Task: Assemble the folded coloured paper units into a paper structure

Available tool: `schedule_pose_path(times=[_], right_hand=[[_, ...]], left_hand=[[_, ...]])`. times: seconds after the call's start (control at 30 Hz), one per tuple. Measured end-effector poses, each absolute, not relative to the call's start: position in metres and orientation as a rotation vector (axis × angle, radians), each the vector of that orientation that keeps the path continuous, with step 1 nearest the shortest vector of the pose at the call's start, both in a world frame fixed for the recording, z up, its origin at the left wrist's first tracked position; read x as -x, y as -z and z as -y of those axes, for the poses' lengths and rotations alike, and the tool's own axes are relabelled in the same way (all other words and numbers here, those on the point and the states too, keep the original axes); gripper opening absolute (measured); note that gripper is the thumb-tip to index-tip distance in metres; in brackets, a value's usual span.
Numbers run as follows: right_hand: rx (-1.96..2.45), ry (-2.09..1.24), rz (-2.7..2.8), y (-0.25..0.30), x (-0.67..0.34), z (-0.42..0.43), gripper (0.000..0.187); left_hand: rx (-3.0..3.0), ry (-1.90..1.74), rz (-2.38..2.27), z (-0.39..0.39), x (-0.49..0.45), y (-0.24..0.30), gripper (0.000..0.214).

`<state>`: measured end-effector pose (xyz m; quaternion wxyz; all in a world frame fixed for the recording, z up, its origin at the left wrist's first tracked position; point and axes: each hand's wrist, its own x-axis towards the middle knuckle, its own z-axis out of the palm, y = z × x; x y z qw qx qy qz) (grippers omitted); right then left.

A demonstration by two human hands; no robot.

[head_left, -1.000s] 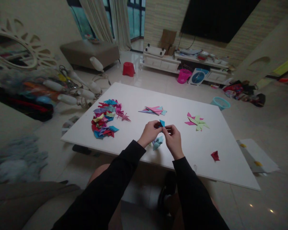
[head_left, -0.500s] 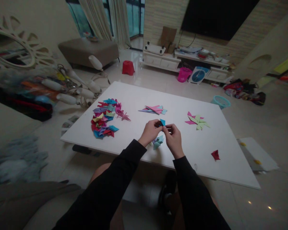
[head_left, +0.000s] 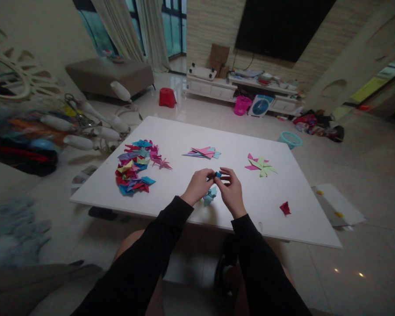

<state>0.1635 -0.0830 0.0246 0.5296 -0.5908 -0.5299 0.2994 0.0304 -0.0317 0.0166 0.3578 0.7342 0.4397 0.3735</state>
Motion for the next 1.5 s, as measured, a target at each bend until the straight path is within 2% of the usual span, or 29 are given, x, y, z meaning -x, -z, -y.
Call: schedule_pose_path(times=[0.13,0.27,0.4,0.63,0.9,1.07,1.2,1.37,1.5], right_hand=[[1.445,-0.665,1.294,-0.025,-0.167,0.085,0.025],[1.454,-0.649,1.259,-0.025,-0.171,0.085,0.02],[1.445,-0.666,1.197,-0.023,-0.176,0.082,0.019],[1.422,-0.671,1.148,-0.018,-0.182,0.073,0.02],[1.382,-0.701,1.147,-0.017,-0.181,0.072,0.02],[1.385,-0.693,1.169,-0.017,-0.18,0.077,0.022],[1.457,-0.548,1.297,-0.02,-0.18,0.08,0.023],[1.479,-0.457,1.439,-0.021,-0.18,0.081,0.012],[1.491,-0.468,1.439,-0.021,-0.179,0.079,0.011]], left_hand=[[-1.925,-0.946,-1.115,0.036,-0.034,-0.018,0.013],[-1.85,-0.998,-1.066,0.037,-0.037,-0.021,0.009],[-1.791,-1.051,-1.07,0.035,-0.037,-0.023,0.007],[-1.469,-0.955,-1.023,0.027,-0.031,-0.023,0.031],[-1.024,-0.942,-0.889,0.025,-0.034,-0.021,0.023],[-1.107,-0.987,-0.915,0.026,-0.033,-0.021,0.012],[-1.273,-0.984,-0.982,0.025,-0.031,-0.021,0.009],[-1.39,-1.001,-0.994,0.023,-0.032,-0.02,0.008],[-1.407,-0.98,-1.004,0.022,-0.033,-0.02,0.008]])
